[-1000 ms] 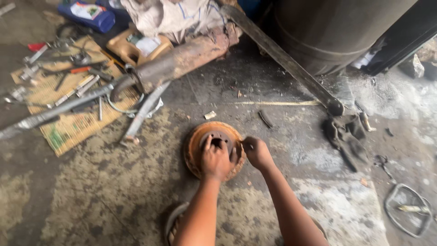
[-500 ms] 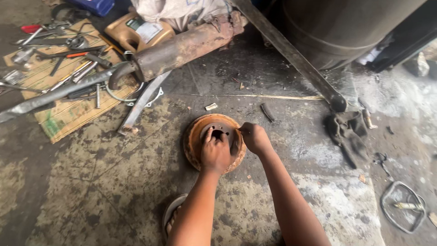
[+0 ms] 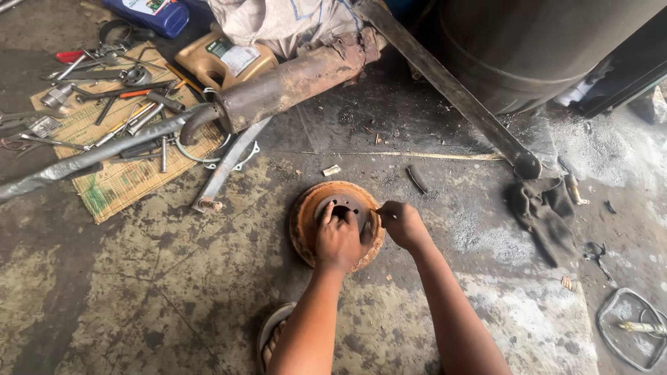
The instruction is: The person is cleaning a rusty brake drum using a small metal tool. They scrape the surface of the drum to remove rust and debris, rotating the drum to access different areas. The task is performed on the floor of a workshop.
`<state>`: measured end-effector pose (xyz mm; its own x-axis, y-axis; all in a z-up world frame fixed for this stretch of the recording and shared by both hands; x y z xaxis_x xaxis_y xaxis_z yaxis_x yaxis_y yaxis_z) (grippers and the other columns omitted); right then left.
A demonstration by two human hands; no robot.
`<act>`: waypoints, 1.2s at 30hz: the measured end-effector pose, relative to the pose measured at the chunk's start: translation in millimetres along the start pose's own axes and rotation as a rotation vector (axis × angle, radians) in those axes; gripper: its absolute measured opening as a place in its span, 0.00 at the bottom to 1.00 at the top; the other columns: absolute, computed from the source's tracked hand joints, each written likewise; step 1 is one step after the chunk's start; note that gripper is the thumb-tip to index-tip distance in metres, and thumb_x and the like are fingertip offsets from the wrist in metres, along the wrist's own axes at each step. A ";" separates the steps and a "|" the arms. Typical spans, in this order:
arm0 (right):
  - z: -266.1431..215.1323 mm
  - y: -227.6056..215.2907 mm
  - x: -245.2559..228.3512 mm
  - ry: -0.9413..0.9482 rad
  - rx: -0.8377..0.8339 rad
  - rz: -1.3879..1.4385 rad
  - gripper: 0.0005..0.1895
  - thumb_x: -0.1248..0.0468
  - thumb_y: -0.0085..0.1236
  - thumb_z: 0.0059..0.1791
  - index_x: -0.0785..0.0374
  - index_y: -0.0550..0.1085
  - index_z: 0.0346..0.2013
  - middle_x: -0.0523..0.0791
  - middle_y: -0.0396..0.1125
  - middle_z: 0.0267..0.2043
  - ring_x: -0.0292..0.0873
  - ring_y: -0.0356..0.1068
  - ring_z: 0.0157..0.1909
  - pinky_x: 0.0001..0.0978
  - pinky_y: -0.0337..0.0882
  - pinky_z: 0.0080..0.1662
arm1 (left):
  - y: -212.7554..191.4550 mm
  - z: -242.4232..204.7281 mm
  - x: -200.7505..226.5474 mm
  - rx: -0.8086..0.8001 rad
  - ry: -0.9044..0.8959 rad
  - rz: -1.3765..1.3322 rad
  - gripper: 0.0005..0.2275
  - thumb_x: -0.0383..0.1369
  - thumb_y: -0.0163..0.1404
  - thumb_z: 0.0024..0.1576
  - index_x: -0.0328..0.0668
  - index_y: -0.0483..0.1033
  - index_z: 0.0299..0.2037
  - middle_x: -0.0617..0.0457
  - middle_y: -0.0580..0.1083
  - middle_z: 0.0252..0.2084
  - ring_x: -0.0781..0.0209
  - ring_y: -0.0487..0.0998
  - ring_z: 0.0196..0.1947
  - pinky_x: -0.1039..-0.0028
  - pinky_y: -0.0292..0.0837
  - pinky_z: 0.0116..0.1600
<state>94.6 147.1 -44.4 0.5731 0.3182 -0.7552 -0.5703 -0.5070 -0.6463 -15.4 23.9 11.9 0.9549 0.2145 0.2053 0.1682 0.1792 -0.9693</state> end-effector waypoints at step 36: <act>-70.7 27.2 18.8 0.129 0.295 0.168 0.11 0.65 0.53 0.50 0.63 0.79 0.43 0.56 0.76 0.37 0.51 0.77 0.38 0.40 0.74 0.44 | 13.0 -10.8 -4.6 0.109 -0.016 -0.036 0.20 0.41 0.46 0.55 0.26 0.74 0.45 0.34 0.78 0.28 0.39 0.80 0.39 0.59 0.49 0.75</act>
<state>131.4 82.6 -68.5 0.5155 0.1371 -0.8459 -0.7973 -0.2851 -0.5321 -14.9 14.9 -3.2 0.9446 0.2215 0.2424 0.1734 0.2904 -0.9411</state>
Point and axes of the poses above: each hand's wrist, its own z-axis towards the middle knuckle, its own y-axis out of the palm, x = y × z, the point moved 7 cm from there along z, towards the middle knuckle
